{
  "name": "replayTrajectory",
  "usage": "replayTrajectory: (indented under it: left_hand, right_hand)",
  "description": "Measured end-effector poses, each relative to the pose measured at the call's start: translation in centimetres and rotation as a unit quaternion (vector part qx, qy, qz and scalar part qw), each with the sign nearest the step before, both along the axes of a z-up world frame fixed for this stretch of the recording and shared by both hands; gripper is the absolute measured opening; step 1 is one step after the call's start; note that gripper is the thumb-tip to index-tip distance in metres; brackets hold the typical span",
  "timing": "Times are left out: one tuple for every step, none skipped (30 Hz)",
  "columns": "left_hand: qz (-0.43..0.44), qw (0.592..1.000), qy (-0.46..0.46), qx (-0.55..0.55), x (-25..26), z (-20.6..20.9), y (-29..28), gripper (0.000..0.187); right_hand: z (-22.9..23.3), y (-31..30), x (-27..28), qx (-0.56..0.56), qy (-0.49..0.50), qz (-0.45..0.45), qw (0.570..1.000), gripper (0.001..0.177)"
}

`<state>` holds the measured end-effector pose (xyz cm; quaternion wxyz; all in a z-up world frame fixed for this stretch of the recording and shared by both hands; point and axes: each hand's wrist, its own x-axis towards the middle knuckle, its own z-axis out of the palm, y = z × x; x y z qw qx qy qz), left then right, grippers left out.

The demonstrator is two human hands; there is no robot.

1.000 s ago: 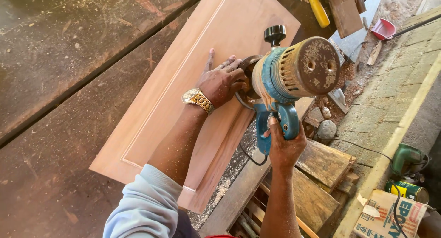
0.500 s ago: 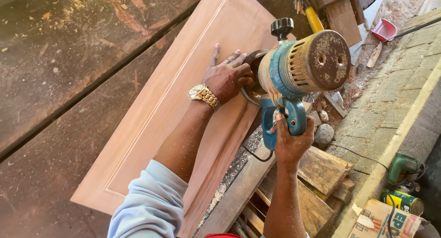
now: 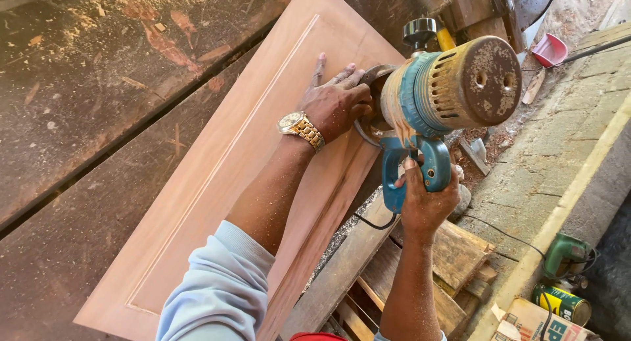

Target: Routing and sanding a wooden panel using power tools in a workshop environment.

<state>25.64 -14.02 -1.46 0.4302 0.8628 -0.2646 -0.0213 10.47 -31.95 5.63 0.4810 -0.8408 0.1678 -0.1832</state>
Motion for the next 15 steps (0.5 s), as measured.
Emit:
replayTrajectory:
  left_hand:
    - [0.001,1.0,0.001,-0.001,0.3,0.2,-0.1,0.021]
    - [-0.001,1.0,0.005,0.003,0.6,0.4,-0.2,0.019]
    - [-0.003,1.0,0.009,0.007,0.9,0.6,-0.3,0.018]
    - [0.0,1.0,0.009,0.006,1.2,0.4,-0.6,0.018]
    - [0.003,1.0,0.006,0.005,1.5,0.1,-0.8,0.017]
    - [0.007,1.0,0.004,0.005,1.8,-0.1,-0.9,0.016]
    - [0.011,1.0,0.005,0.005,2.1,0.0,-1.0,0.016]
    - [0.012,1.0,0.003,0.003,2.4,0.0,-1.1,0.016]
    - [0.013,1.0,0.001,0.001,2.7,0.0,-1.3,0.016]
    - [0.014,1.0,0.003,0.001,2.9,-0.1,-1.4,0.016]
    - [0.012,1.0,0.005,0.001,3.2,-0.2,-1.6,0.015]
    - [0.011,1.0,0.008,0.001,3.4,-0.3,-1.8,0.015]
    - [0.012,1.0,0.01,0.001,3.6,-0.5,-2.1,0.015]
    - [0.016,1.0,0.004,-0.001,3.8,-0.7,-2.3,0.015]
    - [0.02,1.0,-0.003,-0.003,4.0,-0.8,-2.5,0.016]
  right_hand:
    - [-0.1,-0.1,0.3,-0.001,0.001,0.001,1.0,0.022]
    - [-0.1,-0.2,0.7,0.011,-0.01,0.003,1.0,0.023]
    - [-0.1,-0.3,1.0,0.022,-0.022,0.005,0.999,0.024]
    - [-0.1,-0.5,1.3,0.022,-0.022,0.008,0.999,0.024]
    - [-0.1,-0.5,1.6,0.006,-0.024,0.003,1.0,0.022]
    - [-0.2,-0.6,2.0,-0.009,-0.026,-0.001,1.0,0.02]
    - [-0.1,-0.5,2.3,-0.008,-0.025,0.003,1.0,0.02]
    - [0.1,-0.5,2.7,0.012,-0.027,-0.005,1.0,0.021]
    - [0.1,-0.4,3.0,0.032,-0.028,-0.012,0.999,0.021]
    - [0.0,-0.6,3.2,0.031,-0.026,-0.012,0.999,0.021]
    - [-0.2,-0.9,3.5,0.038,-0.039,-0.008,0.998,0.022]
    - [-0.3,-1.2,3.7,0.044,-0.051,-0.004,0.998,0.024]
    - [-0.4,-1.3,3.8,0.044,-0.049,-0.003,0.998,0.024]
    - [-0.5,-1.5,4.0,0.034,-0.046,-0.002,0.998,0.022]
    - [-0.5,-1.7,4.2,0.024,-0.044,0.0,0.999,0.021]
